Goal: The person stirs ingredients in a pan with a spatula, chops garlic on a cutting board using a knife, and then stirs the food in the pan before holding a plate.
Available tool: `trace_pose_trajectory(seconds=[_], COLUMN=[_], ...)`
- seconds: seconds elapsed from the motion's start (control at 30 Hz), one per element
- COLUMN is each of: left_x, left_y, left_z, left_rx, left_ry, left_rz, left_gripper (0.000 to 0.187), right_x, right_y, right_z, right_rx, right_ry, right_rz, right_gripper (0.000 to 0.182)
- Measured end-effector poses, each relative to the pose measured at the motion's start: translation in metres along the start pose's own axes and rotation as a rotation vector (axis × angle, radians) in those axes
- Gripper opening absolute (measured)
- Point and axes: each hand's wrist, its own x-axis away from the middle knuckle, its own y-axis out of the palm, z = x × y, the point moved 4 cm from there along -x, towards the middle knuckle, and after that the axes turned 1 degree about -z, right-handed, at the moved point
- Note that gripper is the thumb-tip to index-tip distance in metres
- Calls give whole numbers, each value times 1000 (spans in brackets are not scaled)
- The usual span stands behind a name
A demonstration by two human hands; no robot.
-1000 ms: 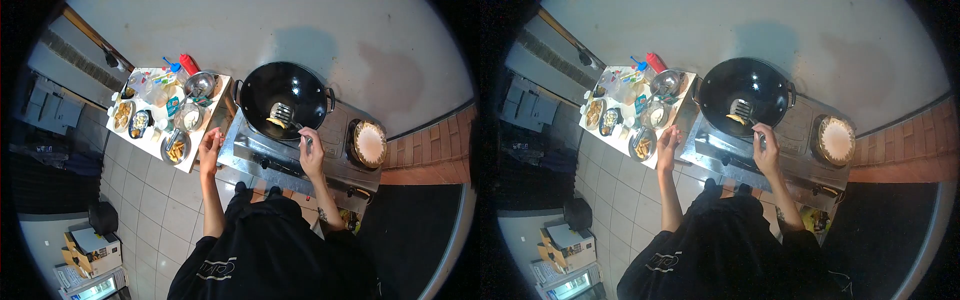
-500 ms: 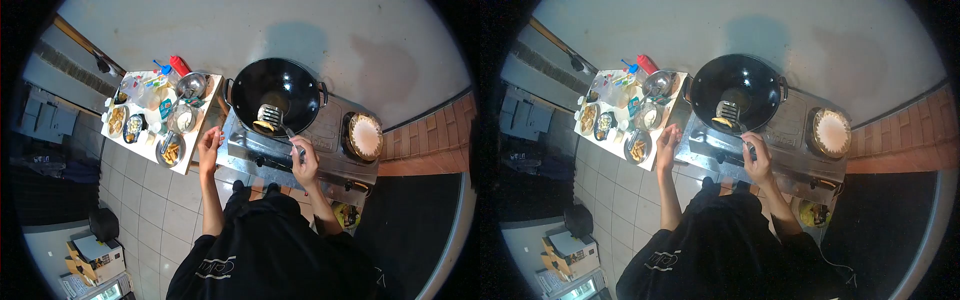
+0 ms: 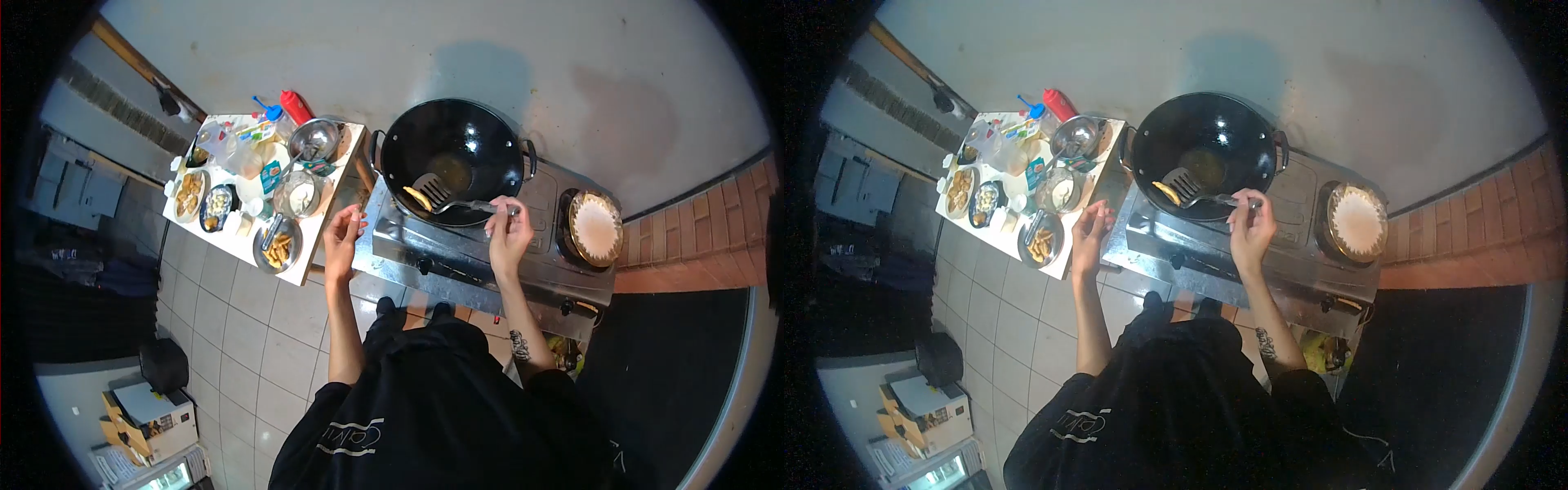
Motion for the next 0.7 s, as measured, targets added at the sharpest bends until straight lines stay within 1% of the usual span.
trace_pose_trajectory(seconds=[0.07, 0.1, 0.2, 0.27, 0.33, 0.4, 0.5, 0.57, 0.7], left_x=[3, 6, 15, 24, 33, 44, 61, 71, 82], left_y=[-8, -11, -23, -32, -40, -49, -67, -77, -103], left_z=[-1, 0, 1, -2, -8, -17, -36, -42, -49], left_rx=[16, 8, 7, 14, 52, 37, 67, 56, 124], left_ry=[12, 7, -5, -13, -14, -69, -58, -77, -134], left_rz=[31, 47, 104, 146, 178, 241, 300, 305, 365], left_gripper=[35, 35, 34, 34, 34, 31, 31, 38, 39], right_x=[-7, -11, -20, -27, -36, -45, -60, -68, -70], right_y=[1, 1, 1, 0, -1, 0, 8, 13, 43], right_z=[3, 3, 0, -6, -14, -22, -45, -53, -81], right_rx=[-2, 1, -8, 9, -2, 34, 67, 37, 30], right_ry=[58, 60, 39, 38, 43, 32, 1, -17, -45], right_rz=[48, 51, 41, 23, -35, -44, -87, -127, -194], right_gripper=[7, 10, 8, 11, 11, 12, 10, 9, 10])
